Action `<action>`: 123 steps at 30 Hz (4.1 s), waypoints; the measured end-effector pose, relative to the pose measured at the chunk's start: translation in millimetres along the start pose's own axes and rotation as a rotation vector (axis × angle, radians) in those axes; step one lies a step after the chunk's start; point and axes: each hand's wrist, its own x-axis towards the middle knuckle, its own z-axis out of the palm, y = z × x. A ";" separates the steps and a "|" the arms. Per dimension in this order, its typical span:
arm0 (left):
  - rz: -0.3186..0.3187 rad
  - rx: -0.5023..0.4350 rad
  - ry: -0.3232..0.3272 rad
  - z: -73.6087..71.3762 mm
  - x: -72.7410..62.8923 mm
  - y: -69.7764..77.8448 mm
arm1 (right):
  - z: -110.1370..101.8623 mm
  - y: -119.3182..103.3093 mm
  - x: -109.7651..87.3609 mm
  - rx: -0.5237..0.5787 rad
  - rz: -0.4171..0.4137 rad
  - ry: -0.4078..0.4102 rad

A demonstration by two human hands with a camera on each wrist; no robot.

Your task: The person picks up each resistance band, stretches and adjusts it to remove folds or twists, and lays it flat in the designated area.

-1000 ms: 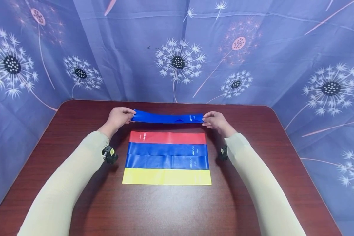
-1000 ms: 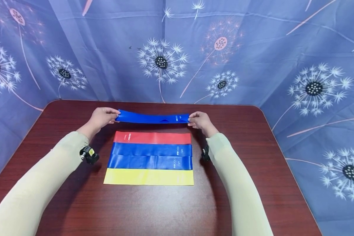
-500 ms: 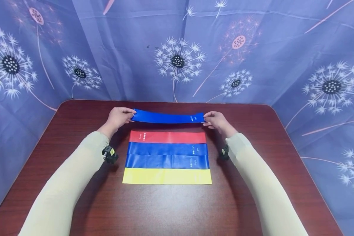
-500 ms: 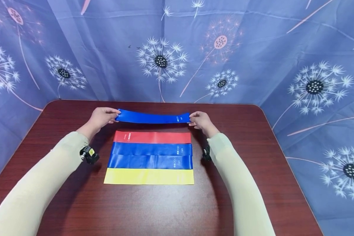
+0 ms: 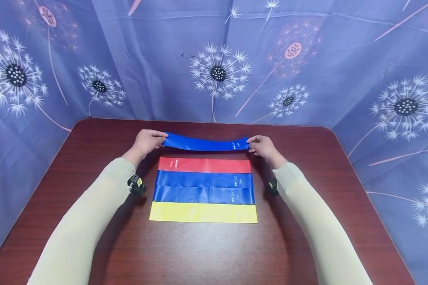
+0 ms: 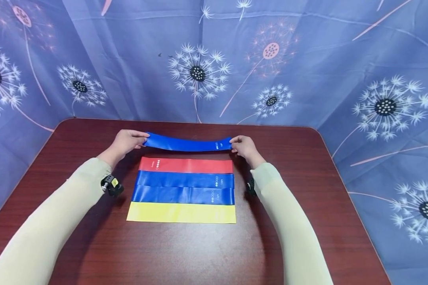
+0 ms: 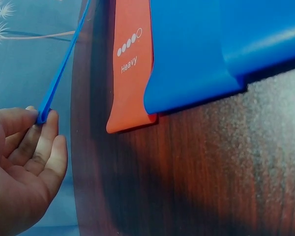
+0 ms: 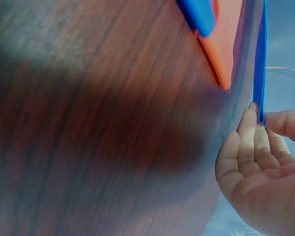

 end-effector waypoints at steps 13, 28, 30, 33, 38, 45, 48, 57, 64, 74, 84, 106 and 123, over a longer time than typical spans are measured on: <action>0.053 0.101 -0.023 3.6 2.7 0.4 | -5.0 -0.6 1.6 0.026 -0.056 0.057; 0.078 0.148 0.020 11.0 6.4 -1.1 | 2.3 5.4 6.0 -0.005 -0.064 0.100; 0.068 0.146 0.011 11.9 6.8 -1.7 | 3.1 6.7 6.9 -0.010 -0.052 0.103; 0.056 0.144 -0.001 12.7 7.6 -3.0 | 4.0 8.7 7.7 -0.017 -0.043 0.105; 0.023 0.128 -0.013 14.2 10.9 -7.8 | 4.6 10.2 8.0 -0.017 -0.037 0.100; -0.018 0.073 -0.011 15.9 12.0 -11.4 | 5.4 9.8 6.1 -0.067 -0.014 0.098; -0.031 0.071 -0.009 16.3 11.9 -12.4 | 6.0 8.9 5.0 -0.084 -0.013 0.095; -0.047 0.100 -0.030 15.4 10.5 -14.6 | 6.8 6.1 2.9 -0.144 -0.009 0.070; -0.058 0.112 -0.051 16.2 9.8 -16.5 | 7.2 4.6 2.4 -0.176 0.001 0.070; -0.058 0.116 -0.053 17.0 10.0 -20.2 | 7.6 5.4 -0.1 -0.221 -0.017 0.071; -0.071 0.107 -0.067 15.3 4.3 -17.6 | 8.1 7.3 -3.5 -0.225 -0.003 0.061; -0.075 0.094 -0.069 12.8 -3.8 -21.3 | 9.9 10.7 -13.3 -0.263 -0.056 0.077; -0.031 0.129 -0.060 12.9 -8.4 -24.4 | 11.6 8.3 -22.6 -0.262 -0.038 0.049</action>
